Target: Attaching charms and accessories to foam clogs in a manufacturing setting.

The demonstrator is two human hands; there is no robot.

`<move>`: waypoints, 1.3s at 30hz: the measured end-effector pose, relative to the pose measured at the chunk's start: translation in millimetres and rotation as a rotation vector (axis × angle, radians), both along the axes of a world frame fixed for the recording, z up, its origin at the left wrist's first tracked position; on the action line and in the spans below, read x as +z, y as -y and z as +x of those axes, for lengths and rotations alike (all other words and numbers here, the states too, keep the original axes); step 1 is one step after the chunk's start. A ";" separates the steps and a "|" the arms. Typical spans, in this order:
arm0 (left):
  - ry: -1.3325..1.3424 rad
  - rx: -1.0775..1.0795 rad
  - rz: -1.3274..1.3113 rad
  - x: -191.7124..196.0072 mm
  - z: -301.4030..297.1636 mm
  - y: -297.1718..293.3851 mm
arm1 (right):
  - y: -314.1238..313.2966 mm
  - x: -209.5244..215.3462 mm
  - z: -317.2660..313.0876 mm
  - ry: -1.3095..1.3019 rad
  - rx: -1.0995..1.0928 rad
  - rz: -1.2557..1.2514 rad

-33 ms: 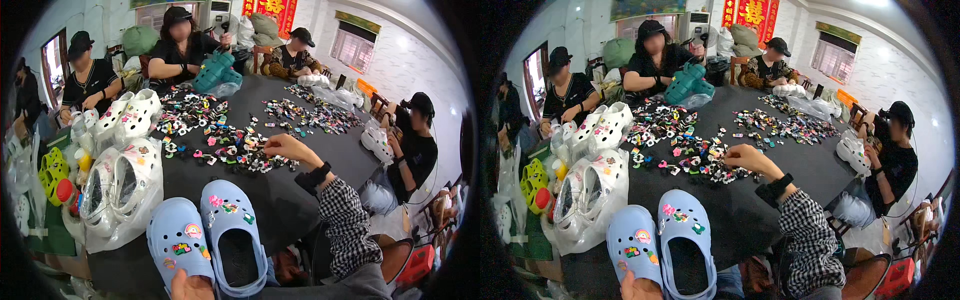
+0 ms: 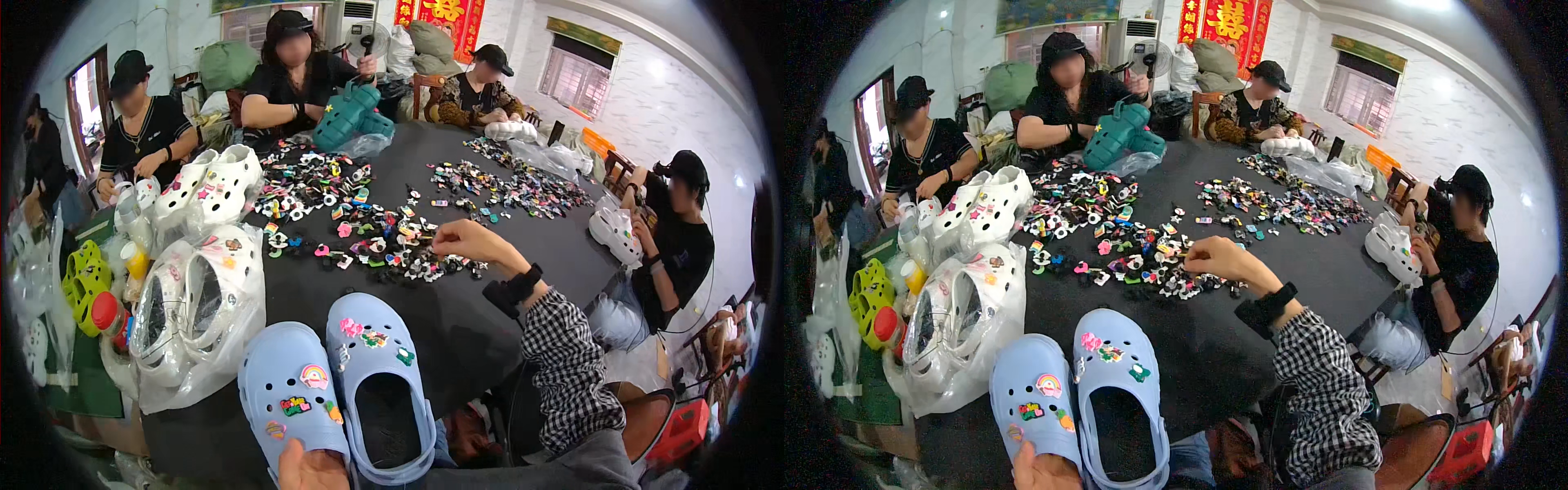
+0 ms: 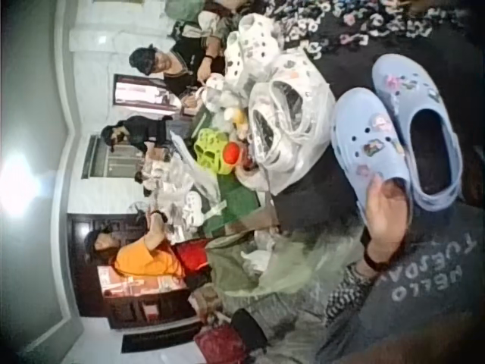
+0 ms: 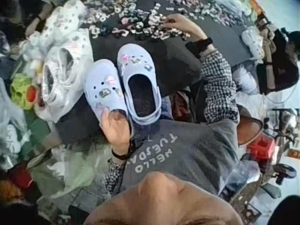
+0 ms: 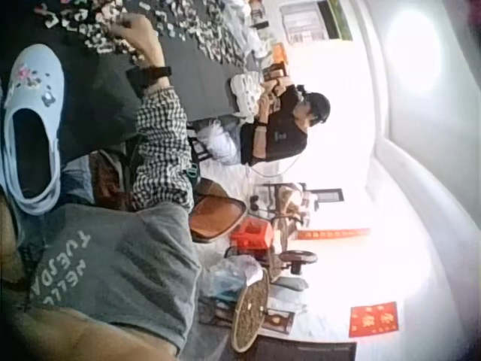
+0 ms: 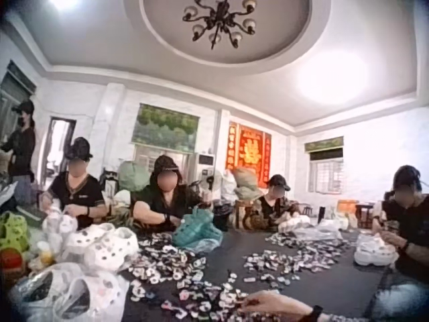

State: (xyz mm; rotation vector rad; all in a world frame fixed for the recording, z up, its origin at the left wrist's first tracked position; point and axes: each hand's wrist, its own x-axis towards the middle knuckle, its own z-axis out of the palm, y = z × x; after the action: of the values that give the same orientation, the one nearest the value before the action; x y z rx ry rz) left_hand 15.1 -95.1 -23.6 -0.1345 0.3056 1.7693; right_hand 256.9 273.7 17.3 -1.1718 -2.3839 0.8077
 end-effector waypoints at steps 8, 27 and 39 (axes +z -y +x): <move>-0.057 -0.009 0.016 3.4 -1.9 -2.8 | 9.3 4.3 24.9 0.448 0.135 -0.067; -0.094 0.003 -0.037 3.5 -1.1 -0.2 | -62.3 -36.2 -7.5 0.297 -0.246 0.560; -0.096 -0.035 0.019 9.8 -1.5 -1.5 | -54.9 -40.2 -30.7 0.211 0.062 0.450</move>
State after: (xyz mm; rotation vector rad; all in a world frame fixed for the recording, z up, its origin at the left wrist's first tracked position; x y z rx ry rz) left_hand 13.6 -93.6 -13.8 -0.0309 0.3583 1.7463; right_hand 226.2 328.6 -22.9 -1.0377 -2.5936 0.1459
